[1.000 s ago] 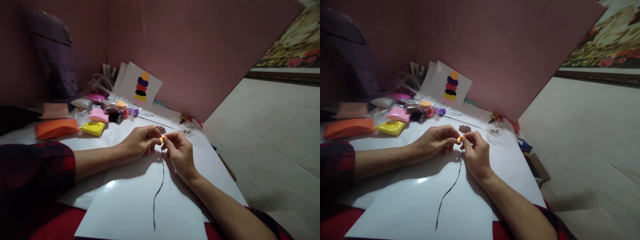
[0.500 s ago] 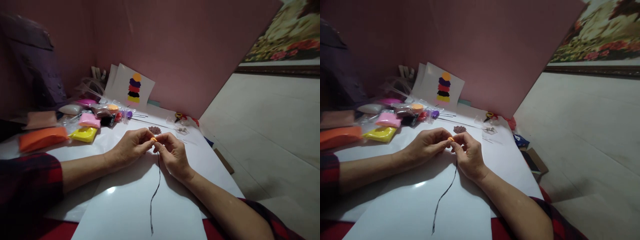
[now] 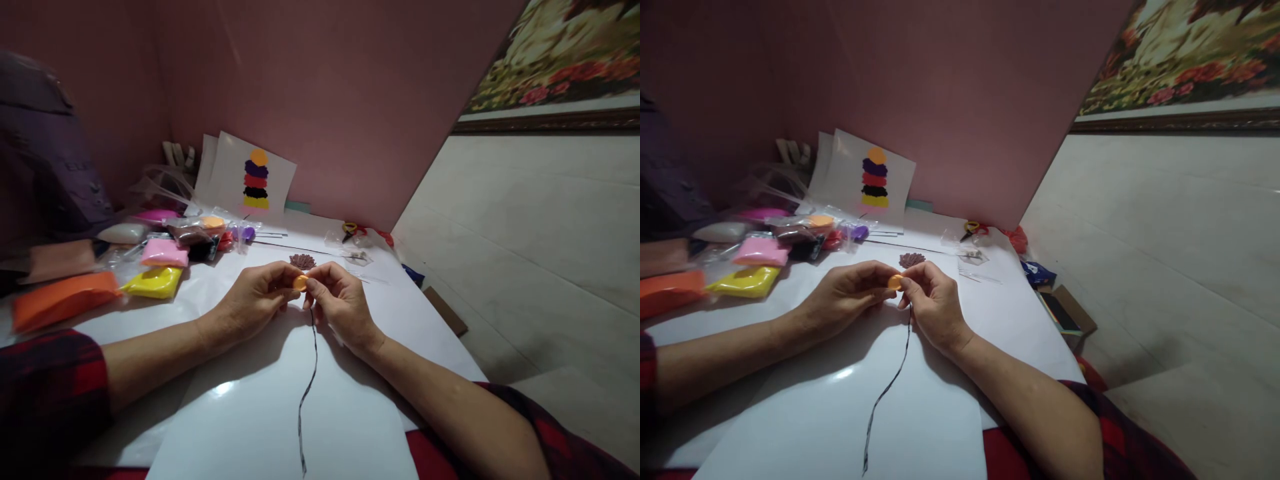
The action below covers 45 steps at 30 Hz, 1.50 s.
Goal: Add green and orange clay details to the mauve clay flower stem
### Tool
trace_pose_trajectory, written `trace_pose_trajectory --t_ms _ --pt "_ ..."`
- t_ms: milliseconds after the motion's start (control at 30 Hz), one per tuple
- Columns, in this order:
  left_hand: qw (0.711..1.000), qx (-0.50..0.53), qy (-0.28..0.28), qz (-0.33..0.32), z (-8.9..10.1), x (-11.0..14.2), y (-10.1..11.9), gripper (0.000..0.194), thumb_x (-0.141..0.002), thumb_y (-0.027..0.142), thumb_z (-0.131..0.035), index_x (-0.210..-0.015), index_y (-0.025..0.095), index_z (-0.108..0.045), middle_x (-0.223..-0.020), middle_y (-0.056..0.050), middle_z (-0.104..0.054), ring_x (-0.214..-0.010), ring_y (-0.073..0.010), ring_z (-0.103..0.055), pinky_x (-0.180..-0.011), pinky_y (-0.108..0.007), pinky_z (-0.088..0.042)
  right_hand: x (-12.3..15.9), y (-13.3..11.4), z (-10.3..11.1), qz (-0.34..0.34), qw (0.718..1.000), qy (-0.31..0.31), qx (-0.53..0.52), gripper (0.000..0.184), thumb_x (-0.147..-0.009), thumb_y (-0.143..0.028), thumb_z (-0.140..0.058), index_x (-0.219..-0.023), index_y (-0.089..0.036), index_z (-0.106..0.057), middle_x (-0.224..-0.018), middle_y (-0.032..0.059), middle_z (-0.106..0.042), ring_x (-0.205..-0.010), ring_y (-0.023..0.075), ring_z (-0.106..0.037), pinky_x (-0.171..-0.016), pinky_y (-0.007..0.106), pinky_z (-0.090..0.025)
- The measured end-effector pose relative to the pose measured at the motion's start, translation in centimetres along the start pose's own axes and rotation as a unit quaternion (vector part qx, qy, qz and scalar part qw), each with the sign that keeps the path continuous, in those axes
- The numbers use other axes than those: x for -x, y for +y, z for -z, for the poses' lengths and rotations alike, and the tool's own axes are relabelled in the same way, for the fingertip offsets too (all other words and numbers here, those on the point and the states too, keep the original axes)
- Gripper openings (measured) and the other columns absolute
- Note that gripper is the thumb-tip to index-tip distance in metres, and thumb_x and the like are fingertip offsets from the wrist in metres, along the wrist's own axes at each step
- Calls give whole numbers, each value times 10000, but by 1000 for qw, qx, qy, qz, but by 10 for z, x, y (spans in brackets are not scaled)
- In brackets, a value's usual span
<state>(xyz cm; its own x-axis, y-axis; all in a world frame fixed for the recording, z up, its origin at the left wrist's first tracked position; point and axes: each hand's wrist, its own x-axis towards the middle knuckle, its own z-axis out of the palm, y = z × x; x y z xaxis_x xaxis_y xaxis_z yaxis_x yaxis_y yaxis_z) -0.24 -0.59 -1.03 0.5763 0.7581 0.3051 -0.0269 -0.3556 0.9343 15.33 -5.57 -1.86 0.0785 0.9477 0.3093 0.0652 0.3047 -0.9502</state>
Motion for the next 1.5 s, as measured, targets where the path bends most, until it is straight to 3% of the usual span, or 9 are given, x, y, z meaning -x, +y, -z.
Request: trace_pose_trajectory --t_ms 267,400,600,800,967,1133,1333,1500 --pt "995 -91 25 -24 1 2 1 124 -845 264 -607 -824 148 -647 -598 38 -604 -476 -66 -483 -457 -165 -400 1 1 2 38 999 -24 10 135 -892 -332 -612 -863 -200 -612 -599 -37 -591 -401 76 -474 -358 205 -374" --pt "992 -117 38 -39 2 2 4 169 -849 287 -590 -759 146 -618 -578 29 -589 -452 -65 -456 -426 -163 -374 2 1 3 62 997 -48 19 140 -871 -340 -641 -853 -202 -621 -691 -6 -623 -579 116 -572 -463 227 -445" --pt "995 -88 42 -12 2 0 3 208 -833 301 -597 -705 136 -608 -540 42 -544 -407 -49 -420 -389 -151 -334 2 5 2 77 994 -41 59 98 -821 -245 -691 -838 -202 -605 -750 -2 -650 -658 138 -605 -612 297 -504" --pt "998 -57 27 6 2 -1 6 290 -891 317 -514 -727 119 -646 -528 17 -573 -403 -61 -465 -411 -162 -400 2 5 1 66 996 1 61 88 -860 -274 -655 -837 -204 -606 -736 -8 -636 -618 124 -584 -564 275 -490" --pt "999 -42 31 -8 3 -1 6 177 -821 270 -614 -780 123 -704 -544 15 -603 -422 -66 -480 -416 -163 -416 1 5 1 51 997 14 55 109 -851 -286 -658 -830 -198 -596 -715 -3 -642 -577 118 -576 -463 234 -444" --pt "998 -53 24 16 3 0 4 143 -783 259 -655 -808 129 -711 -560 23 -617 -452 -70 -489 -437 -165 -412 1 4 1 51 997 8 54 56 -846 -245 -632 -826 -201 -605 -659 -11 -615 -535 115 -562 -444 239 -431" --pt "993 -113 40 -14 2 1 3 171 -805 269 -626 -817 124 -716 -689 -34 -697 -598 -109 -555 -547 -200 -448 3 1 1 59 996 -28 54 54 -892 -248 -579 -887 -210 -617 -661 -11 -621 -537 114 -559 -452 247 -433" --pt "983 -168 59 -39 3 2 3 200 -807 304 -621 -773 121 -695 -630 -21 -659 -570 -113 -533 -545 -220 -429 5 1 0 66 996 -37 42 52 -886 -243 -591 -932 -218 -597 -720 -6 -625 -576 119 -578 -479 258 -456"
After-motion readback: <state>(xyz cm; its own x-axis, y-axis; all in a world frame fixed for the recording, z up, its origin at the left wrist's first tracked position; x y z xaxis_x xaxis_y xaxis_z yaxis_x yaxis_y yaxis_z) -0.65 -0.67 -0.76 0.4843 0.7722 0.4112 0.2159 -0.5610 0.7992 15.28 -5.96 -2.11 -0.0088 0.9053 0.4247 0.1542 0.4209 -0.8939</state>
